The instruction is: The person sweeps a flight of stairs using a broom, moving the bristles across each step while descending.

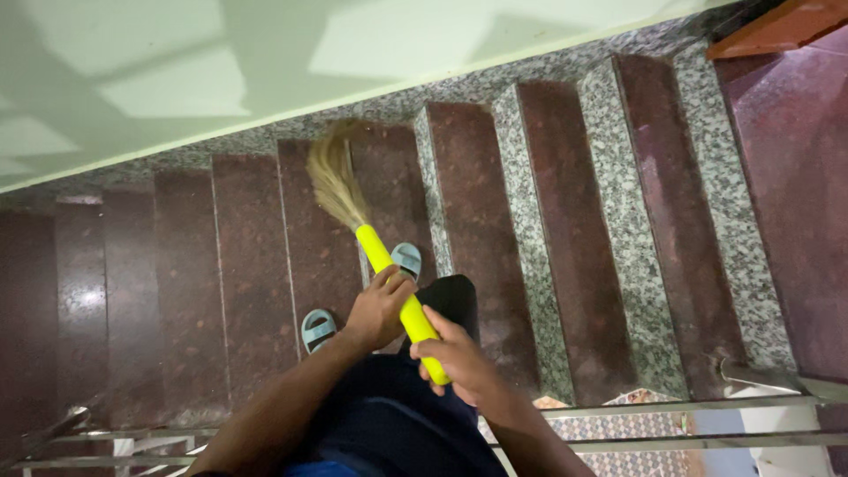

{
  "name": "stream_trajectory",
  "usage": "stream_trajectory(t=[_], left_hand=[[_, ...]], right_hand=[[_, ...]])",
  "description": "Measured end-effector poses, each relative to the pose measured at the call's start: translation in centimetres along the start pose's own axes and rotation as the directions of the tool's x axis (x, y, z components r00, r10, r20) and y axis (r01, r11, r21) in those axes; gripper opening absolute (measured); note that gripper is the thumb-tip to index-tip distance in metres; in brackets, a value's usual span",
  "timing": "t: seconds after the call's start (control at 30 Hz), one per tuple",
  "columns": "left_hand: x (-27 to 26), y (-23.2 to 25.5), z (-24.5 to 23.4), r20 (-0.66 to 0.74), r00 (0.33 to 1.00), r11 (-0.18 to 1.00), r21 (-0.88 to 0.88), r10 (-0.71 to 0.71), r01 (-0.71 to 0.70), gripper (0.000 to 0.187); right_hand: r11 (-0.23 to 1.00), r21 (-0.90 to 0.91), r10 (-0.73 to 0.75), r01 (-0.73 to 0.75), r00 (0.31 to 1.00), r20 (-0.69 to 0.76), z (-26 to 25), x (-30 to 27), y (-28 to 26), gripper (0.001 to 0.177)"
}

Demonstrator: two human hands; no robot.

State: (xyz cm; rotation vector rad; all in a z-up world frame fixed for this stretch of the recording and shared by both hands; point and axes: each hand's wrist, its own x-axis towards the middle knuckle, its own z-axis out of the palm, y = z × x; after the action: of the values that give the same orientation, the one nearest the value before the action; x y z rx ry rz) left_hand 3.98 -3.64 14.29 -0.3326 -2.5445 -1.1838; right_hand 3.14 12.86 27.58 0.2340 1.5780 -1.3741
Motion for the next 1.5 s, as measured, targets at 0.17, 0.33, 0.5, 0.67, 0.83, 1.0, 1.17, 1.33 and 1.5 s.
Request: stream_trajectory(t=[0.17,0.33,0.5,0.67,0.83,1.0,1.17,1.33,1.5], left_hand=[[0.2,0.9,-1.4,-0.151,0.985,0.996,-0.046,-0.080,0.074,0.045],[-3.1,-3.7,2.7,-0.025,0.993,0.993,-0.028,-0.115,0.114,0.052],[-7.0,-10.4,6.3,0.306,0.919,0.969,0.064,-0.248,0.240,0.046],[-8.6,-9.4,5.5,0.423,0.821,0.923,0.194,-0.384,0.333,0.043],[-5.6,-5.7,2.0,0.306,0.902,0.952,0.069,-0.306,0.299,0.041],[-4.4,-4.6,2.0,0.104,0.971,0.975,0.091,-0.213,0.204,0.038],[-6.1,-6.4,4.4,0.058,0.997,0.985,0.170,-0.050,0.039,0.038],[-6.5,-7.6,5.5,0.362,0.918,0.979,0.170,-0.165,0.109,0.047],[-6.6,-7.6,5.0,0.590,0.726,0.936,0.239,-0.353,0.260,0.052]], right_hand=[[0.999,-0.041,-0.012,0.010,0.998,-0.056,0.0,0.0,-0.5,0.089],[1.000,-0.006,-0.011,0.010,0.995,-0.098,1.0,6.2,5.9,0.082],[0.997,-0.026,0.071,-0.073,0.996,-0.054,0.0,17.0,12.9,0.046],[0.968,-0.170,0.211,-0.184,0.965,0.153,-2.0,18.5,14.5,0.031],[0.982,-0.091,0.176,-0.163,0.973,0.150,-3.1,10.7,7.5,0.063],[0.993,-0.002,0.118,-0.119,0.986,0.116,-2.2,8.2,4.6,0.079],[0.999,0.013,0.043,-0.042,0.997,-0.070,-0.7,11.1,9.5,0.079],[0.993,-0.032,0.111,-0.111,0.994,0.012,-2.0,15.9,13.6,0.054],[0.951,-0.131,0.295,-0.281,0.949,0.110,-3.9,16.0,12.6,0.044]])
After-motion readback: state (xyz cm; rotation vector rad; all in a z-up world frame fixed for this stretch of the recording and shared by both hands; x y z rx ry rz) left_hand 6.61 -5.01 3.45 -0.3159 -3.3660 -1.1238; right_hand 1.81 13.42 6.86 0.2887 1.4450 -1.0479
